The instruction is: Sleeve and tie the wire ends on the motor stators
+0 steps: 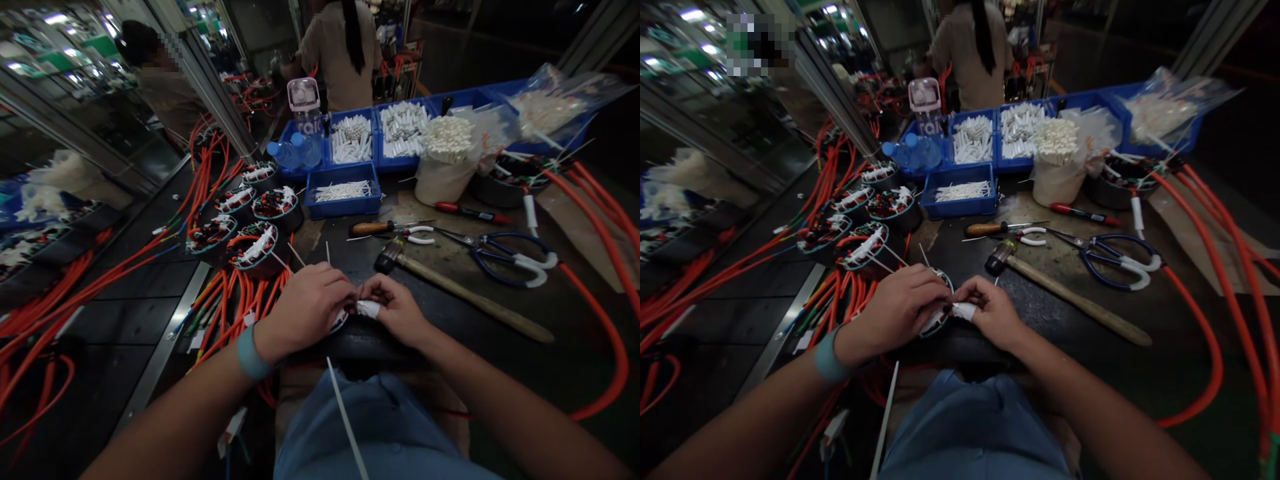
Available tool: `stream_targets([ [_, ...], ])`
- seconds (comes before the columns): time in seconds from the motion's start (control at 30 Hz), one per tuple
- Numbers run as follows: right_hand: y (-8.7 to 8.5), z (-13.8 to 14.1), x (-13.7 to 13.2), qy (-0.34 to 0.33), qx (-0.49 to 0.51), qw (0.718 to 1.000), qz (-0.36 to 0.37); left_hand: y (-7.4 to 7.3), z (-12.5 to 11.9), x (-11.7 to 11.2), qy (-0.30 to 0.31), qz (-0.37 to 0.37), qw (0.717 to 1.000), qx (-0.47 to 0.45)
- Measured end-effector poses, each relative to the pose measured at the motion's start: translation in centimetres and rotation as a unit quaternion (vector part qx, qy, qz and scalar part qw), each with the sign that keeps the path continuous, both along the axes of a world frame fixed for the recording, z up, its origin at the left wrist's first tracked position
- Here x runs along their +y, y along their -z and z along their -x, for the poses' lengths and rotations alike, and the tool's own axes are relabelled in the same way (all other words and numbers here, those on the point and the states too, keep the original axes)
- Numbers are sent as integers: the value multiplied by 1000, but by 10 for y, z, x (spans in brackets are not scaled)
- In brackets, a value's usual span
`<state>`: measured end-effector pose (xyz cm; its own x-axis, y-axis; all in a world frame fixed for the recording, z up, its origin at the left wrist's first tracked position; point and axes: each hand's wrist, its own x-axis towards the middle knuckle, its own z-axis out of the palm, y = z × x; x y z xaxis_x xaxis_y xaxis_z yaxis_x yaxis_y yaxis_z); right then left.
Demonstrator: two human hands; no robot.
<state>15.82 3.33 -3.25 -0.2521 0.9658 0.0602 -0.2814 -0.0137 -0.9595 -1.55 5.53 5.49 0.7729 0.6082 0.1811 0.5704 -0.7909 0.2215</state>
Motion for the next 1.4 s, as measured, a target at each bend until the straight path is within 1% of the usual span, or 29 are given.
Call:
stream_targets([
  [0.07, 0, 0, 1, 12, -31, 999, -12, 0, -2, -1, 19, 18, 1000, 0],
  [0.13, 0, -2, 1, 10, -51, 998, -18, 2, -3, -2, 22, 37, 999, -14],
  [0.2, -2, -5, 0, -8, -55, 998, -28, 5, -2, -4, 10, 44, 998, -32],
  [0.27, -4, -8, 0, -28, -63, 996, -50, 8, -2, -7, -14, 33, 998, -47],
  [0.33, -7, -10, 2, -44, -106, 990, -83, 10, -2, -10, -36, 14, 998, -58],
  [0.4, -9, -11, 4, -67, -158, 977, -125, 12, -3, -12, -43, 1, 997, -60],
  [0.5, -11, -16, 2, -95, -186, 958, -195, 11, -3, -16, -52, -25, 997, -45],
  [0.57, -13, -22, -6, -88, -188, 950, -232, 10, -2, -21, -84, -41, 995, -37],
  [0.67, -21, -27, -19, -70, -196, 940, -271, 13, 2, -30, -162, -31, 986, -33],
  [0.73, -30, -19, -18, -72, -202, 932, -294, 20, 5, -37, -200, -21, 980, -10],
  [0.77, -34, -10, -13, -70, -213, 927, -302, 24, 7, -40, -208, -19, 978, 7],
  [0.83, -43, 11, 6, -59, -245, 924, -289, 34, 10, -42, -204, -15, 978, 32],
  [0.87, -46, 21, 18, -54, -256, 930, -257, 38, 11, -43, -198, -9, 979, 40],
  [0.9, -48, 29, 29, -58, -254, 943, -208, 41, 13, -42, -192, -1, 980, 44],
  [0.93, -50, 33, 39, -77, -238, 956, -155, 42, 14, -41, -187, 7, 981, 47],
  [1.0, -51, 29, 53, -149, -175, 971, -71, 42, 15, -41, -172, 24, 984, 49],
  [1.03, -52, 21, 57, -184, -144, 971, -58, 40, 15, -41, -168, 23, 985, 44],
  [1.07, -53, 12, 58, -212, -127, 967, -67, 39, 16, -43, -169, 11, 985, 33],
  [1.1, -55, 2, 58, -231, -133, 960, -91, 37, 15, -44, -178, -7, 984, 21],
  [1.13, -58, -6, 58, -248, -163, 946, -128, 36, 15, -46, -189, -25, 982, 10],
  [1.17, -61, -12, 57, -265, -210, 925, -175, 35, 15, -48, -201, -40, 979, 2],
  [1.23, -66, -14, 58, -291, -325, 861, -260, 37, 13, -51, -217, -58, 974, -4],
  [1.27, -68, -12, 60, -291, -372, 835, -283, 38, 13, -52, -220, -58, 974, -2],
  [1.3, -69, -9, 62, -284, -405, 818, -294, 40, 12, -52, -221, -59, 973, -2],
  [1.37, -70, -2, 69, -282, -421, 805, -308, 43, 12, -51, -220, -67, 973, -8],
  [1.4, -69, 1, 72, -297, -409, 799, -325, 45, 12, -51, -219, -70, 973, -13],
])
